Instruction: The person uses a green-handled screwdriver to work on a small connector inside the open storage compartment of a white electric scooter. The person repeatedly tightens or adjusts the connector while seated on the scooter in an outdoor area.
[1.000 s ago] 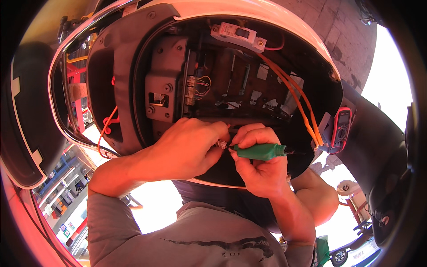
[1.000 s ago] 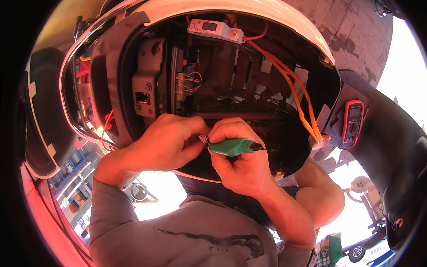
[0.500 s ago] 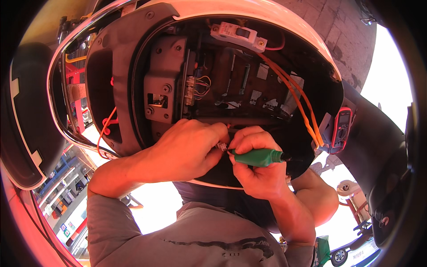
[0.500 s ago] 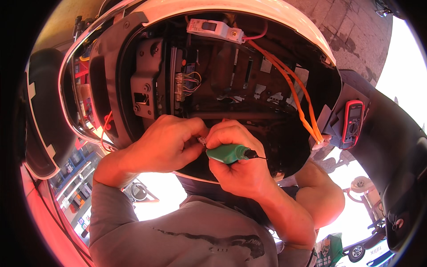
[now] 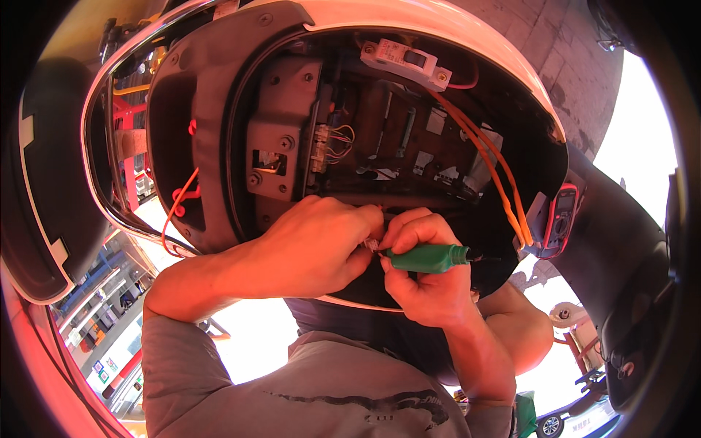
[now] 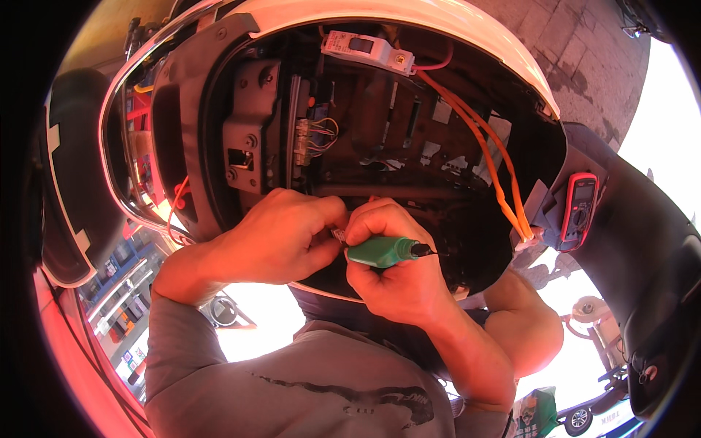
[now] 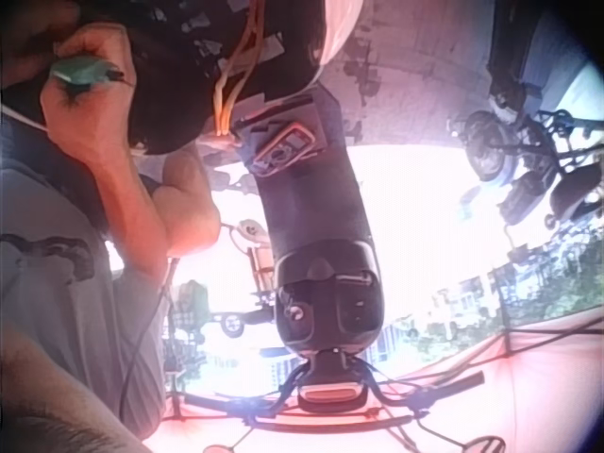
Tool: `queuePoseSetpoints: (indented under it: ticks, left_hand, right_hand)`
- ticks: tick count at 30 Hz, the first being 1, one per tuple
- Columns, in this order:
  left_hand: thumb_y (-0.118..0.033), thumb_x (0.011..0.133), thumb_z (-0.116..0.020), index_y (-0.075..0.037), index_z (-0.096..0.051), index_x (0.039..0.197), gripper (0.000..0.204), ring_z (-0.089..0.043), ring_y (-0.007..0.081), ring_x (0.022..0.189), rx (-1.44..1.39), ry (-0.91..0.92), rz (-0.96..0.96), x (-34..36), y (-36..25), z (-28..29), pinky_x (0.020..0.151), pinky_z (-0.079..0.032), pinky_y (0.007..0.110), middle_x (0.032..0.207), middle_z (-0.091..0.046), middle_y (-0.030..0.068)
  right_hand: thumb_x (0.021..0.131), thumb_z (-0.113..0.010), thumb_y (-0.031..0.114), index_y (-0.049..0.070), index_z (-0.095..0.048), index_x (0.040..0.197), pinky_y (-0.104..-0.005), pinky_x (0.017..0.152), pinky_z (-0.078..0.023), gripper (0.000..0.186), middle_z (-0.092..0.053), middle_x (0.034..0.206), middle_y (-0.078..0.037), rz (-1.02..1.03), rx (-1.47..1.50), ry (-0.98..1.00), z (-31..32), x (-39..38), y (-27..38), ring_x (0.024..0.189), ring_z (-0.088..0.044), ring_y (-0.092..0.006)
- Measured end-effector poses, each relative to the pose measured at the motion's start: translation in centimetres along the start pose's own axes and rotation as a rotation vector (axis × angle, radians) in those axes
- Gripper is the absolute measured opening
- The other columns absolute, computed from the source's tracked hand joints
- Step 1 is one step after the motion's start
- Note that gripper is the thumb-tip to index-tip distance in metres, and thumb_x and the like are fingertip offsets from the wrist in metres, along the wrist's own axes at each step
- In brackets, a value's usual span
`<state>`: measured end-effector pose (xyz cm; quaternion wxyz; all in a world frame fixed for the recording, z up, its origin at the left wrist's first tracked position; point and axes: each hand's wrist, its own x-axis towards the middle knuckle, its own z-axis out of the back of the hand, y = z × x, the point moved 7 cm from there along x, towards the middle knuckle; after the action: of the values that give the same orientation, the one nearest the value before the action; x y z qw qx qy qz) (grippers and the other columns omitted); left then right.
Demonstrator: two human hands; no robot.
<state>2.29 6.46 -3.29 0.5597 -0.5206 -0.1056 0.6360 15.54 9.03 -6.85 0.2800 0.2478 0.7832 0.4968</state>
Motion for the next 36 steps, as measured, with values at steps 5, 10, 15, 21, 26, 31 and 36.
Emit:
queuePoseSetpoints:
  ticks: [5, 10, 15, 21, 26, 31, 36]
  left_hand:
    - [-0.005, 0.079, -0.072, -0.001, -0.066, 0.093, 0.015, -0.070, 0.0343, 0.067, 0.025, 0.000, 0.002, 0.0, 0.1, 0.0, 0.057, -0.052, 0.040, 0.074, -0.068, 0.0157]
    - [-0.005, 0.079, -0.073, -0.001, -0.066, 0.093, 0.016, -0.069, 0.0342, 0.067, 0.027, -0.026, -0.016, -0.1, 0.3, 0.0, 0.057, -0.052, 0.041, 0.075, -0.069, 0.0159]
    - [-0.005, 0.079, -0.071, 0.000, -0.065, 0.092, 0.015, -0.069, 0.0373, 0.068, 0.028, -0.032, -0.029, -0.1, 0.3, -0.1, 0.058, -0.052, 0.045, 0.075, -0.068, 0.0181]
    - [-0.005, 0.080, -0.067, 0.003, -0.064, 0.089, 0.012, -0.068, 0.0437, 0.071, 0.016, -0.022, -0.021, 0.0, -0.2, 0.2, 0.062, -0.054, 0.051, 0.074, -0.068, 0.0222]
    - [-0.005, 0.081, -0.066, 0.004, -0.064, 0.089, 0.011, -0.068, 0.0436, 0.072, 0.007, 0.000, -0.020, 0.0, 0.0, 0.2, 0.063, -0.054, 0.051, 0.076, -0.068, 0.0227]
    - [-0.007, 0.083, -0.069, -0.001, -0.062, 0.093, 0.013, -0.067, 0.0408, 0.068, 0.013, -0.060, -0.072, -0.2, 0.3, 0.1, 0.057, -0.050, 0.048, 0.069, -0.065, 0.0178]
    - [-0.005, 0.082, -0.067, 0.001, -0.062, 0.091, 0.012, -0.067, 0.0430, 0.069, 0.005, -0.055, -0.068, -0.2, 0.3, 0.1, 0.058, -0.051, 0.050, 0.070, -0.065, 0.0206]
  right_hand:
    - [0.074, -0.066, -0.013, 0.004, -0.059, 0.096, -0.0317, 0.078, -0.051, 0.028, -0.061, 0.094, -0.011, -0.028, -0.032, -0.051, 0.3, 0.0, 0.1, 0.087, -0.062, -0.0222]
    - [0.082, -0.066, -0.017, 0.003, -0.054, 0.103, -0.0267, 0.081, -0.052, 0.032, -0.060, 0.104, -0.012, 0.001, -0.107, 0.077, 0.4, -0.2, 0.0, 0.093, -0.061, -0.0138]
    - [0.085, -0.069, -0.009, 0.002, -0.059, 0.102, -0.0264, 0.074, -0.051, 0.023, -0.063, 0.097, -0.008, -0.103, -0.070, 0.010, 0.3, -0.3, 0.0, 0.084, -0.061, -0.0120]
    - [0.086, -0.068, -0.007, 0.002, -0.061, 0.102, -0.0268, 0.075, -0.050, 0.020, -0.063, 0.097, -0.006, -0.208, -0.019, 0.008, 0.2, -0.4, -0.4, 0.085, -0.060, -0.0124]
    - [0.087, -0.068, -0.008, 0.003, -0.061, 0.104, -0.0269, 0.078, -0.050, 0.021, -0.062, 0.098, -0.006, -0.210, -0.009, -0.020, 0.3, -0.8, -0.9, 0.087, -0.060, -0.0127]
    - [0.094, -0.063, -0.011, 0.001, -0.051, 0.111, -0.0235, 0.073, -0.051, 0.024, -0.060, 0.108, -0.011, -0.030, -0.138, 0.121, 0.2, -0.8, -0.6, 0.086, -0.061, -0.0114]
    - [0.089, -0.067, -0.009, 0.001, -0.060, 0.102, -0.0273, 0.077, -0.049, 0.018, -0.062, 0.098, -0.008, -0.076, -0.027, 0.023, 0.0, -0.4, -0.6, 0.086, -0.058, -0.0150]
